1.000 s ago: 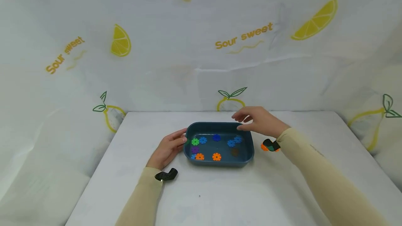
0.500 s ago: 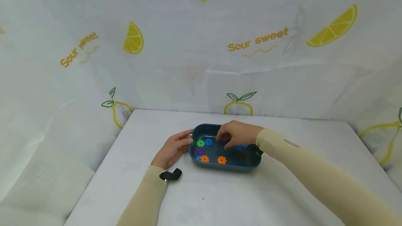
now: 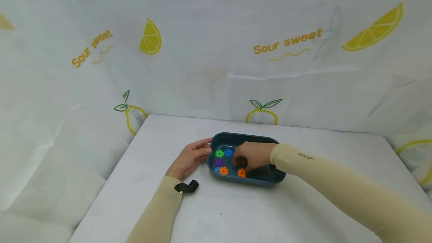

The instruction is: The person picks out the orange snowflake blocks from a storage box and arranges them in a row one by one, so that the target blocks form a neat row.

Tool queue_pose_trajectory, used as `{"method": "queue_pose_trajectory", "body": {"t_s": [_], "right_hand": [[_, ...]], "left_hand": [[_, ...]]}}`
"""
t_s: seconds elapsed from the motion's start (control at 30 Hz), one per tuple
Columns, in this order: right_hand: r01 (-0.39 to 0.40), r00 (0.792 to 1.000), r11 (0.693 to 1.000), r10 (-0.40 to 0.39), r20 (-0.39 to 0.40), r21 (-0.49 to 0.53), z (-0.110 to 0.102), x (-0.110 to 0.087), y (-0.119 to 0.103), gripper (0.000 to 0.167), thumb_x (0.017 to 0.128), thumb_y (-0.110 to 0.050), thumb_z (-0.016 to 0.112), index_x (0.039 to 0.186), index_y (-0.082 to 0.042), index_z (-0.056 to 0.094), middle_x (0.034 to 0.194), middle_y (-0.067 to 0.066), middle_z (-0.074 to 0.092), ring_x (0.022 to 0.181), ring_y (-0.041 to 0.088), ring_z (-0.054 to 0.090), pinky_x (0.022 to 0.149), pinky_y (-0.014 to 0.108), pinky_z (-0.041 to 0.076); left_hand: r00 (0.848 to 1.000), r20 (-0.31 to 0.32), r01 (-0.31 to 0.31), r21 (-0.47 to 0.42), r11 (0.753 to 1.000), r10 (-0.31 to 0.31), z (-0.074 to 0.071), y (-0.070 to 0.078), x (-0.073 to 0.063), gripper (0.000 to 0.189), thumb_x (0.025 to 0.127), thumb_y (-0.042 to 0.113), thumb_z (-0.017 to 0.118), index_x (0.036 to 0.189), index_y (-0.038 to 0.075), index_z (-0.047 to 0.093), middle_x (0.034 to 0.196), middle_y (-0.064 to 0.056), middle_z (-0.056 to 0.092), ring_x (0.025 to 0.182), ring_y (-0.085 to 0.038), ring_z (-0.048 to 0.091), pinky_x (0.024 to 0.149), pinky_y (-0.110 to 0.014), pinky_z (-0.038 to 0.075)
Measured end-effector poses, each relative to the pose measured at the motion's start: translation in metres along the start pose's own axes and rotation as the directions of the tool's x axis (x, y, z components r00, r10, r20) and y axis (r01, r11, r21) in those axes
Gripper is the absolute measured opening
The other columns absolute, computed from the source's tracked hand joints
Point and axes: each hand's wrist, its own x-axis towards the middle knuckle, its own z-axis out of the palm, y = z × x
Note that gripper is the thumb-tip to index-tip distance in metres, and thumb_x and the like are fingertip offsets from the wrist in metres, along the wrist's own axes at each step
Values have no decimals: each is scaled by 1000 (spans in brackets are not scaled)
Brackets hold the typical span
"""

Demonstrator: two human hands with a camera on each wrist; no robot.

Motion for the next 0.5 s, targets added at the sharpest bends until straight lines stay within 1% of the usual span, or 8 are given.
{"method": "queue_pose_trajectory", "body": {"t_s": [0.27, 0.4, 0.5], "right_hand": [[26, 1000, 999, -26, -1, -23, 6, 3, -1, 26, 86, -16, 93, 103, -26, 76, 105, -9, 69, 94, 15, 66, 84, 24, 55], [36, 999, 999, -37, -6, -33, 8, 5, 2, 25, 85, -15, 93, 98, -26, 75, 103, -11, 67, 92, 13, 64, 83, 23, 54], [30, 1000, 999, -30, -9, -28, 9, 7, 3, 24, 85, -16, 93, 97, -26, 75, 101, -12, 66, 91, 12, 63, 83, 23, 55]], "left_hand": [[1000, -1, 1, -2, 1000, -1, 0, 1, 1, 51, 104, 14, 73, 154, 15, 62, 121, -4, 66, 111, -18, 63, 101, -28, 57], [1000, 6, 2, -11, 1000, -2, 1, 1, 1, 52, 104, 14, 73, 154, 14, 61, 120, -4, 65, 112, -18, 63, 101, -28, 57], [1000, -1, 6, -14, 1000, -6, 0, 0, 0, 53, 103, 13, 74, 155, 13, 61, 120, -4, 64, 111, -18, 63, 101, -27, 57]]}}
